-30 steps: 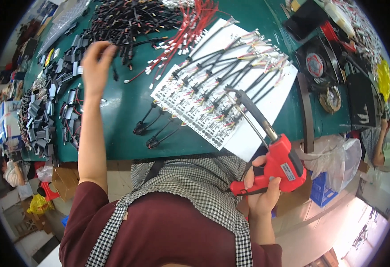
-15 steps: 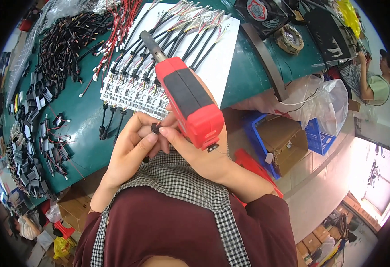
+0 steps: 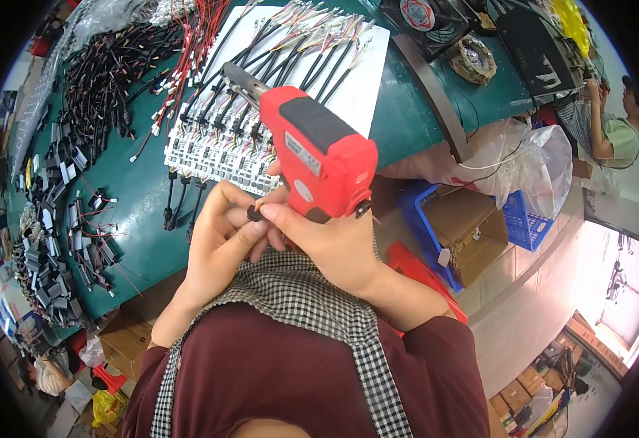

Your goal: The person solders wires onto circuit boards with a soldering iron, attaching electronic components at an assembly station.

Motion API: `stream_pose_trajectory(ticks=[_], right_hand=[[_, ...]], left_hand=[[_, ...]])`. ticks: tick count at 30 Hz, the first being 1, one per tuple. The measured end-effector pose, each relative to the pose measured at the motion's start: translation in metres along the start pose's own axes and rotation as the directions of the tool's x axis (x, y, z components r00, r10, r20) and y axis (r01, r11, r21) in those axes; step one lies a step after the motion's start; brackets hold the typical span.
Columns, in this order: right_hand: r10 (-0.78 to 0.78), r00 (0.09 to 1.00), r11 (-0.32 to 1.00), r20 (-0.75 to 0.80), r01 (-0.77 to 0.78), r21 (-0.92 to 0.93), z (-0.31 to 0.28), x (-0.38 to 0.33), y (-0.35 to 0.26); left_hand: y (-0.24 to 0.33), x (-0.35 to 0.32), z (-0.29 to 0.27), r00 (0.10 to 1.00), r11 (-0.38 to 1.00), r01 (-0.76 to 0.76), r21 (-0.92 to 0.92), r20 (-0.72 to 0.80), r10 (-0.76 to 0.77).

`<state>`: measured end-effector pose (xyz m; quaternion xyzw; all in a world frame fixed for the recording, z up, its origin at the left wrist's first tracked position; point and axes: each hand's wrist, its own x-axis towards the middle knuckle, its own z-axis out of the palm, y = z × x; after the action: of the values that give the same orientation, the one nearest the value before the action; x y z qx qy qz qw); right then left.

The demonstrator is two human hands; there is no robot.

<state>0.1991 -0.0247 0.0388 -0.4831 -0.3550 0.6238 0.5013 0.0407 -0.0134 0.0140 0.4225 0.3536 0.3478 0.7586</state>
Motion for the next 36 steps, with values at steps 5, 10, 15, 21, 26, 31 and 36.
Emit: stream_pose_trajectory(ticks=[5, 10, 15, 21, 26, 31, 36], right_hand=[[-0.083, 0.996, 0.996, -0.016, 0.083, -0.038, -0.002, 0.001, 0.005], [-0.074, 0.996, 0.997, -0.040, 0.075, 0.009, 0.000, 0.001, 0.002], [-0.066, 0.997, 0.998, -0.035, 0.066, -0.009, -0.001, 0.001, 0.005], [-0.085, 0.996, 0.996, -0.042, 0.085, 0.005, -0.002, 0.002, 0.008], [-0.095, 0.995, 0.995, -0.010, 0.096, 0.041, -0.003, 0.003, 0.008], [-0.108, 0.994, 0.990, 0.016, 0.106, 0.092, -0.003, 0.004, 0.007], [-0.134, 0.991, 0.989, 0.004, 0.133, 0.059, -0.003, 0.006, 0.008]], left_hand=[[-0.002, 0.004, -0.006, 0.983, 0.954, 0.120, -0.275, 0.164, -0.077], [-0.003, 0.005, -0.004, 0.980, 0.944, 0.150, -0.294, 0.167, -0.104], [-0.007, 0.005, -0.005, 0.984, 0.935, 0.144, -0.324, 0.151, -0.099], [-0.008, 0.006, -0.006, 0.980, 0.926, 0.155, -0.344, 0.175, -0.099], [-0.009, 0.006, -0.006, 0.982, 0.932, 0.136, -0.335, 0.169, -0.083], [-0.008, 0.006, -0.005, 0.983, 0.938, 0.126, -0.323, 0.169, -0.074], [-0.005, 0.007, -0.005, 0.977, 0.928, 0.157, -0.338, 0.191, -0.095]])
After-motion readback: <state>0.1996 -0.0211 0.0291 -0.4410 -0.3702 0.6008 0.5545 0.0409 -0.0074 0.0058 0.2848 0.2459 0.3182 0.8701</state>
